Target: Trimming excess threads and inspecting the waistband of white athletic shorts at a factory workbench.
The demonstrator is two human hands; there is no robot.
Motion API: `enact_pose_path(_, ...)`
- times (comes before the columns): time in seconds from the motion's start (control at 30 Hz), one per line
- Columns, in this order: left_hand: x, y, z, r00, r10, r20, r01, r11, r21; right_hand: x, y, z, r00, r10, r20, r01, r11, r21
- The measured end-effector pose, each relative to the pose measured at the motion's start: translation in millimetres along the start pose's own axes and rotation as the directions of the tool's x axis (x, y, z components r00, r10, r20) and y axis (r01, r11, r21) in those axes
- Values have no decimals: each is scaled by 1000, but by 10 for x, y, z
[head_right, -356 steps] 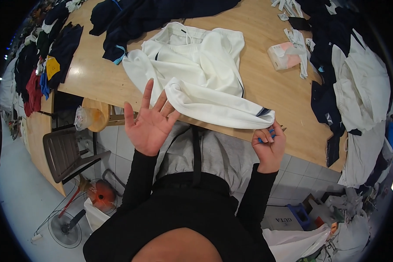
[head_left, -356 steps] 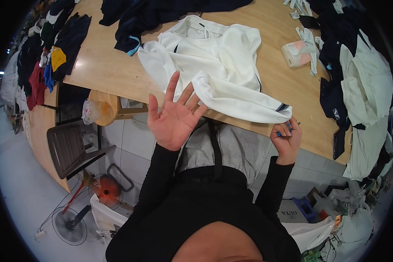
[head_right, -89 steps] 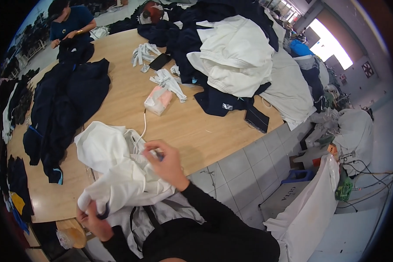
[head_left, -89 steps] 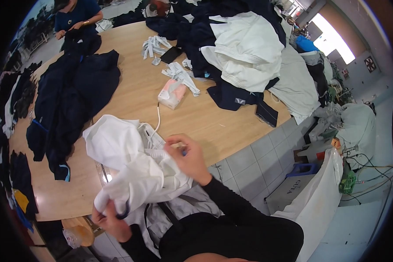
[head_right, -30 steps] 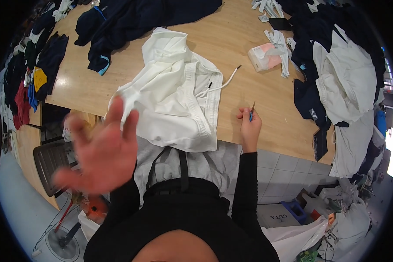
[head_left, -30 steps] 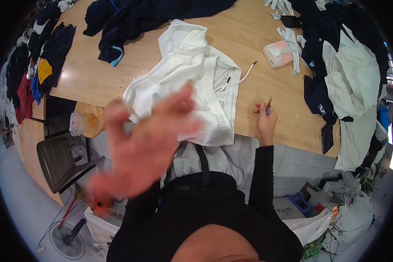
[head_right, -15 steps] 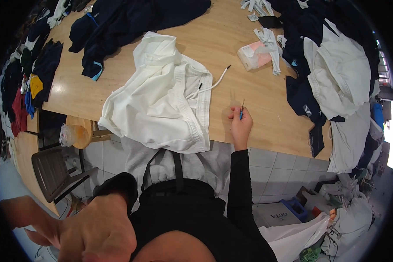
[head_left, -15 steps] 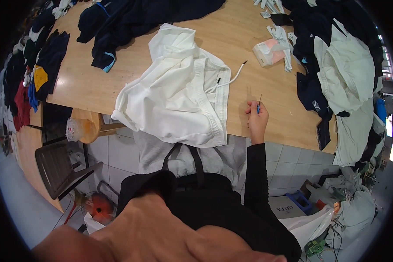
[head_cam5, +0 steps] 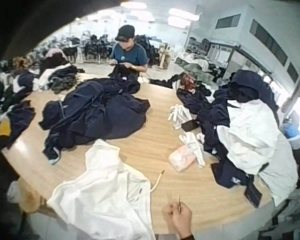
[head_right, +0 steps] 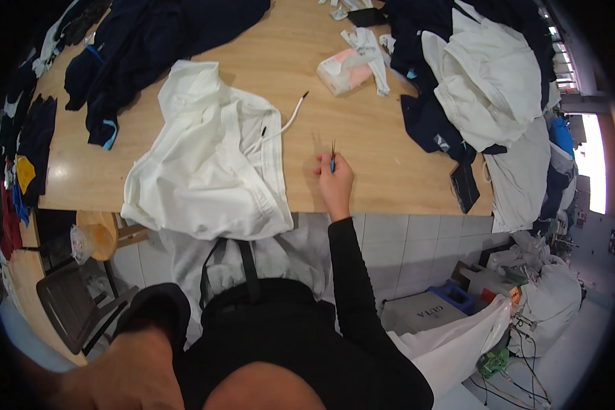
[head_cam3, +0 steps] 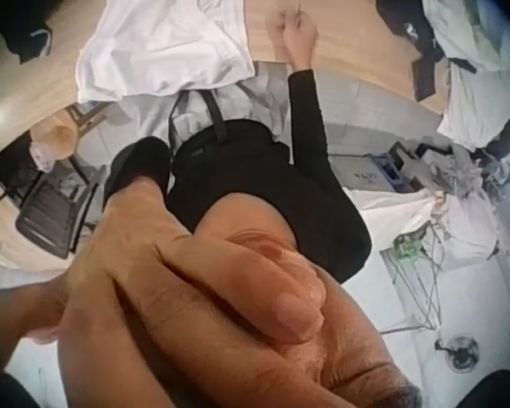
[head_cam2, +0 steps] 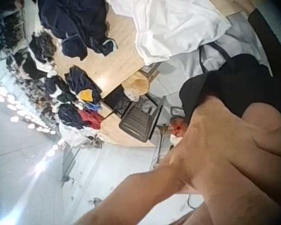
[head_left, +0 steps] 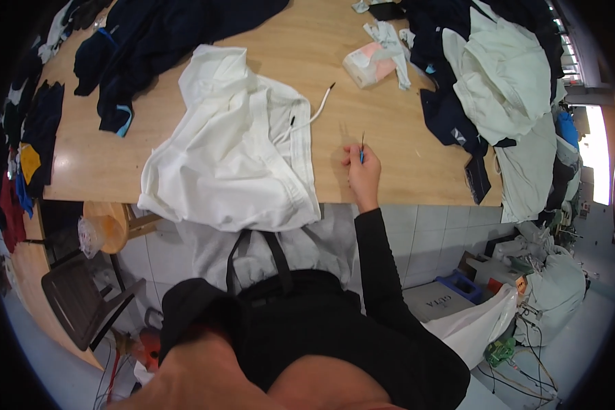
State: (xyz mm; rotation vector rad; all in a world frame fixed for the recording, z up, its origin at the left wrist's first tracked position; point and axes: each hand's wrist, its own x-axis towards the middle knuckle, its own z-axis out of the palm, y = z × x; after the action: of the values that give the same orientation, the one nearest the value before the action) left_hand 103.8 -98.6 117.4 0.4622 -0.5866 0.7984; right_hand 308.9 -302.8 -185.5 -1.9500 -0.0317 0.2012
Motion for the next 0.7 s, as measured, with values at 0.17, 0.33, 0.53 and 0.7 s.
enact_pose_path(0.17, 16, -9, 49, 999, 47, 14, -46, 998, -42, -8, -28, 11, 1000, 12, 8, -12, 999, 35)
enact_pose_path(0.33, 94, 21, 85, 995, 91, 49, -88, 994, -69, -16, -34, 6, 1000, -4, 5, 4, 1000, 29)
enact_pose_path(0.53, 134, 75, 148, 985, 154, 75, -148, 986, -80, 1, -25, -10, 1000, -10, -9, 10, 1000, 23)
enact_pose_path(0.7, 162, 75, 145, 976, 196, 92, -185, 976, -115, -12, -10, 35, 999, -43, -20, 43, 999, 9)
